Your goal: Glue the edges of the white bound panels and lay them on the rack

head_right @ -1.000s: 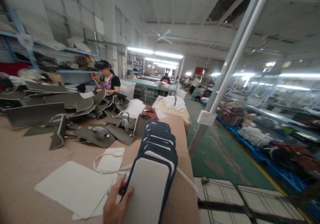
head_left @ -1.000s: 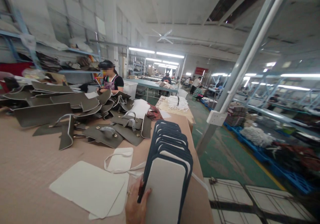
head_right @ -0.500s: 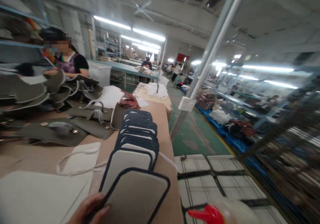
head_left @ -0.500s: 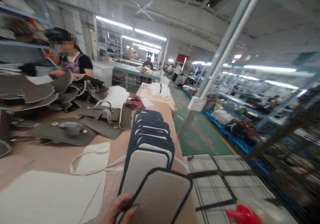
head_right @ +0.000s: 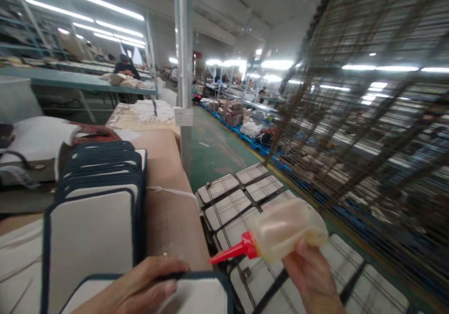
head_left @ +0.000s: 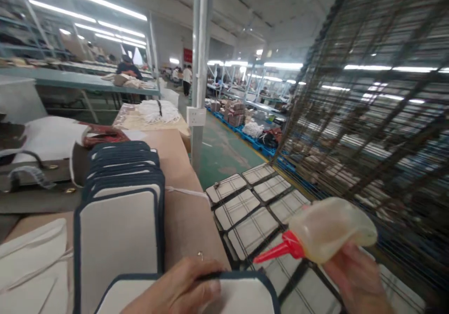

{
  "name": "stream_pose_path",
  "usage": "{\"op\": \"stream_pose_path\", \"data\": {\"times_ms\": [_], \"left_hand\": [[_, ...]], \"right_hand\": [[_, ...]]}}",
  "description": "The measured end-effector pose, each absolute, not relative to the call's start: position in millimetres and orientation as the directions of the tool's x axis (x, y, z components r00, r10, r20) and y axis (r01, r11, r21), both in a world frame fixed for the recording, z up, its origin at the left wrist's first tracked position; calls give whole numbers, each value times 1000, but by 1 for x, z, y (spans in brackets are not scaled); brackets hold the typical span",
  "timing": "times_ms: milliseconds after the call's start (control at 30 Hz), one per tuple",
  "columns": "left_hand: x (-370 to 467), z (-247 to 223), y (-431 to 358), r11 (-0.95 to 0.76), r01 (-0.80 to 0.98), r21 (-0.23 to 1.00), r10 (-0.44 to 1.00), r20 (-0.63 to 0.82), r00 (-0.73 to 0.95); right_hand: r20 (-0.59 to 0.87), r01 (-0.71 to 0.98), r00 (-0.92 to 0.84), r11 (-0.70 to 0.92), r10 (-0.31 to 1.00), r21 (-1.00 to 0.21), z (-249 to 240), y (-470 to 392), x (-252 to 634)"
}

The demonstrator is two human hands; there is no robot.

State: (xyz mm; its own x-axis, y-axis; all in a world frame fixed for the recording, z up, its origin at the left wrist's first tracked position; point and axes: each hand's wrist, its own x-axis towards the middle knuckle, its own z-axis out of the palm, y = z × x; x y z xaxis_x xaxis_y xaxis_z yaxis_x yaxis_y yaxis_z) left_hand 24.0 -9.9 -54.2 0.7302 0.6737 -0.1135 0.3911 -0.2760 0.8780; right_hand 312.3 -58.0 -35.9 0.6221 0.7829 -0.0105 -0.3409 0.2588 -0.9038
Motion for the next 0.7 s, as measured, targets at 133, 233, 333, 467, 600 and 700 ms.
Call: {"op": "stream_pose_path", "data": {"times_ms": [133,233,333,467,600,700], "left_hand": [[69,-47,3,-438,373,818,565,-73,822],[103,-39,21,-645,259,720,417,48,908],[129,-25,40,-762,194,618,318,96,943],[155,-8,51,-782,91,617,186,92,978],[172,1,53,-744,7,668,52,48,997],[179,8,53,-758,-7,652,19,33,999]], "right_hand": [[28,-234,726,285,687,-930,-1,-90,344],[183,-93,623,304,761,-948,20,-109,371],[280,-22,501,335,819,-942,25,-125,397],[299,-63,436,360,849,-931,17,-138,412],[257,-111,476,347,841,-931,13,-145,409],[261,-130,508,373,821,-918,11,-146,410]]}}
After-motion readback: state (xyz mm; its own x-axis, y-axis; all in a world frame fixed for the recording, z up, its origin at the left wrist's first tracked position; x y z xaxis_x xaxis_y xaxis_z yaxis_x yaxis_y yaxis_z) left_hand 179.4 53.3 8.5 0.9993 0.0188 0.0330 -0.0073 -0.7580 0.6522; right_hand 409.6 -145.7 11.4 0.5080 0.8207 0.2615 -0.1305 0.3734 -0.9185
